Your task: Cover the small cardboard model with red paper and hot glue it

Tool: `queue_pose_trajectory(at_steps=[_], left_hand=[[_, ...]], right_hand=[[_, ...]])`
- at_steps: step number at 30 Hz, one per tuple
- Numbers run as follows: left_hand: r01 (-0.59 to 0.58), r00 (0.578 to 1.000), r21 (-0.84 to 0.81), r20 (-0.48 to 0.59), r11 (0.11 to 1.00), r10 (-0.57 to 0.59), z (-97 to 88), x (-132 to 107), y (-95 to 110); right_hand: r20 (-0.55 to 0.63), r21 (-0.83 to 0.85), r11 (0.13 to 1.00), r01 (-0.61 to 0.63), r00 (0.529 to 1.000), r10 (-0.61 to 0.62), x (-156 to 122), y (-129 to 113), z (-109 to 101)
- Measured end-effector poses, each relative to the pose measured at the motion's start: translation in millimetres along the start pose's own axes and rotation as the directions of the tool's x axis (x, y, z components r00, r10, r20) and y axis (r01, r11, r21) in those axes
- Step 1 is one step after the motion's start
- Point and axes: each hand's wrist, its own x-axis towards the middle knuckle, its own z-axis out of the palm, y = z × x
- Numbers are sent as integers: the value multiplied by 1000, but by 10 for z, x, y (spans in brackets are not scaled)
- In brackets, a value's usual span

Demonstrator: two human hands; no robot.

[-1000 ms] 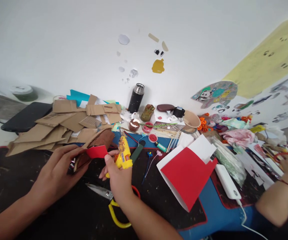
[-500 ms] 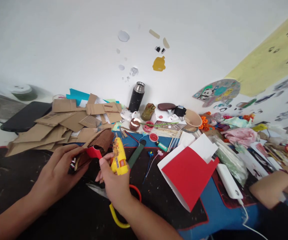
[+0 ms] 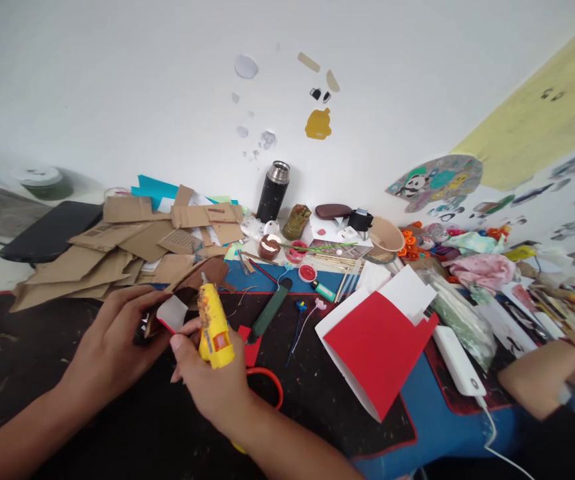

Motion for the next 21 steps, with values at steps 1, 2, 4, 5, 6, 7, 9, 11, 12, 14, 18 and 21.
queue_pose_trajectory(at_steps=[1,2,4,5,6,7,9,11,12,14,18,21], left_hand=[[11,1000,-9,-1,1000,-11,1,-3,-7],[21,1000,-17,-3,1000,-21,3,-6,-13],[38,999,-33,-1,999,-38,10,-8,-19],[44,999,-42,-2,998,-44,15,-7,-20],[50,999,-50,-7,998,-50,19,-6,-19],[52,998,-59,-13,997,-53,24,-5,-18],[60,998,-73,-20,996,-62,30,-1,-21],[81,997,-84,-11,993,-82,31,2,-33],[93,996,-90,-3,992,-94,28,4,-44],[110,994,-102,3,989,-111,16,12,-76],[143,990,-105,21,984,-142,5,44,-159],[145,989,-90,50,985,-141,35,55,-215]], right_hand=[[8,2,1000,-5,1000,5,-4,3,-4],[21,2,1000,-10,1000,10,-10,6,-8],[52,3,1000,-16,999,16,-25,15,-13],[65,3,1000,-16,998,15,-32,20,-15],[79,1,1000,-12,997,12,-39,25,-16],[92,-2,1000,-7,996,7,-46,31,-17],[103,-8,1000,5,995,-4,-56,44,-24],[103,-13,1000,6,995,-5,-67,57,-39],[99,-15,1000,5,995,-4,-75,63,-52],[98,-30,1000,5,995,-2,-95,79,-85],[121,-85,996,9,993,1,-140,123,-173],[118,-117,993,-3,993,17,-159,156,-231]])
